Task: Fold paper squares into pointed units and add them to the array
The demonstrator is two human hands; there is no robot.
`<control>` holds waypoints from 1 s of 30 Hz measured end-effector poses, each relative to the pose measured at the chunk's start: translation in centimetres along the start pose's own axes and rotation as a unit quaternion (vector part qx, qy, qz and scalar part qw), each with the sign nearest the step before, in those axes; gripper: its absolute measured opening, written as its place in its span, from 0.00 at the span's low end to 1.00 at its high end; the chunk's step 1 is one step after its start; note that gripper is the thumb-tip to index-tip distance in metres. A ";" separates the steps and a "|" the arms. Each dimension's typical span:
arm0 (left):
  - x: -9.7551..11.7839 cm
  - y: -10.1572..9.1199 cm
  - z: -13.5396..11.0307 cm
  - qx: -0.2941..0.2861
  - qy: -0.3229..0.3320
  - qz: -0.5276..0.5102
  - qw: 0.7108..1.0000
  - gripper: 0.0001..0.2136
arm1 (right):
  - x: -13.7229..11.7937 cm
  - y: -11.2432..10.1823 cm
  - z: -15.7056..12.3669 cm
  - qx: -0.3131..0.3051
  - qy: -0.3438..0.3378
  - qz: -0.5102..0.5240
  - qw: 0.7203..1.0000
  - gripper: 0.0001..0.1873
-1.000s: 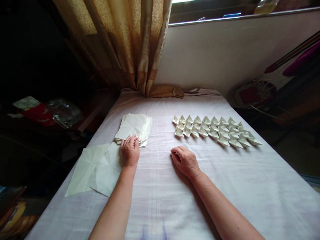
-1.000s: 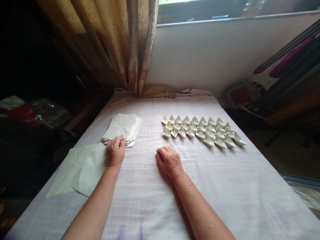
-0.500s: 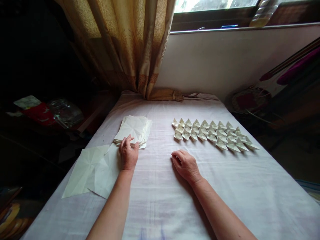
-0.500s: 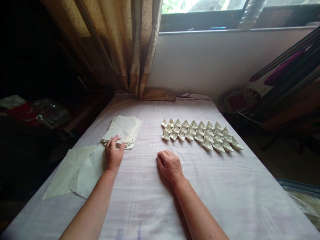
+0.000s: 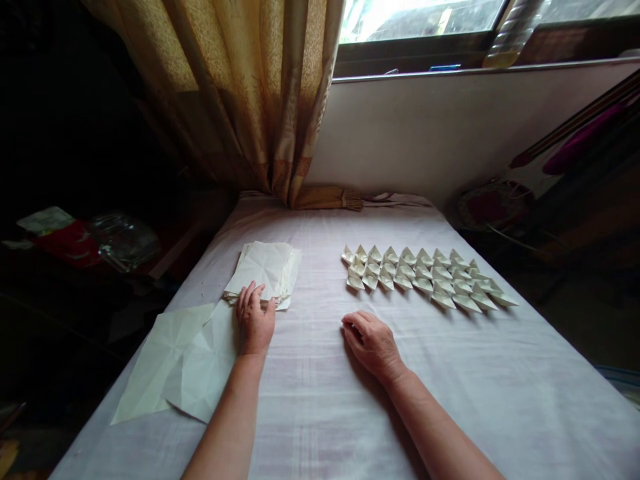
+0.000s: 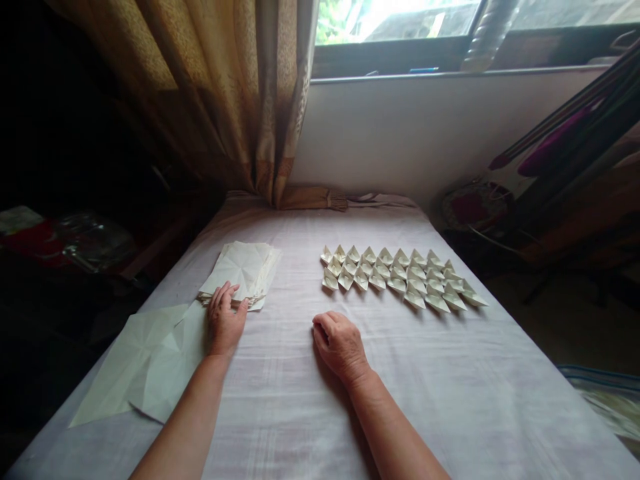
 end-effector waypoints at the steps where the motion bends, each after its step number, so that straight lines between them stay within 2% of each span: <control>1: -0.1 0.1 0.0 -0.002 -0.001 -0.002 1.000 0.13 | 0.0 0.0 0.0 0.000 0.000 0.000 1.000 0.07; 10: -0.9 0.4 0.4 -0.008 -0.034 -0.012 0.999 0.07 | 0.2 -0.1 0.0 -0.006 0.012 0.007 1.000 0.06; 13: -0.8 -0.2 0.6 -0.003 -0.040 -0.011 0.999 0.07 | 0.2 -0.1 -0.1 -0.006 0.011 0.001 1.000 0.06; 16: 0.2 -1.2 0.5 0.001 -0.031 -0.012 0.999 0.07 | 0.1 -0.1 0.0 -0.006 0.008 -0.004 1.000 0.06; 18: 1.8 -1.7 0.2 0.003 0.005 -0.006 1.000 0.08 | 0.1 -0.2 0.0 -0.002 0.008 -0.006 1.000 0.06; 20: 4.0 -1.9 -0.6 -0.013 0.069 -0.010 0.997 0.08 | 0.0 -0.3 0.1 0.005 0.009 -0.005 1.000 0.07; 24: 8.5 -1.1 -2.9 -0.099 0.177 -0.045 0.978 0.09 | -0.3 -0.6 0.0 0.015 0.005 0.004 1.000 0.13; 27: 11.7 -0.9 -5.2 -0.147 0.244 -0.056 0.957 0.10 | -1.4 -0.7 -0.2 0.014 -0.030 0.000 0.999 0.19; 30: 13.8 -1.0 -7.0 -0.147 0.284 -0.043 0.947 0.10 | -2.5 -0.4 -0.4 -0.010 -0.070 -0.017 0.997 0.19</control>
Point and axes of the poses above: each hand's wrist, its own z-axis towards the middle knuckle, its own y-axis out of the palm, x = y × z, the point moved 10 cm from there along z, towards the middle knuckle, and after that the axes turned 9 degrees about -y, right-handed, at the moved point
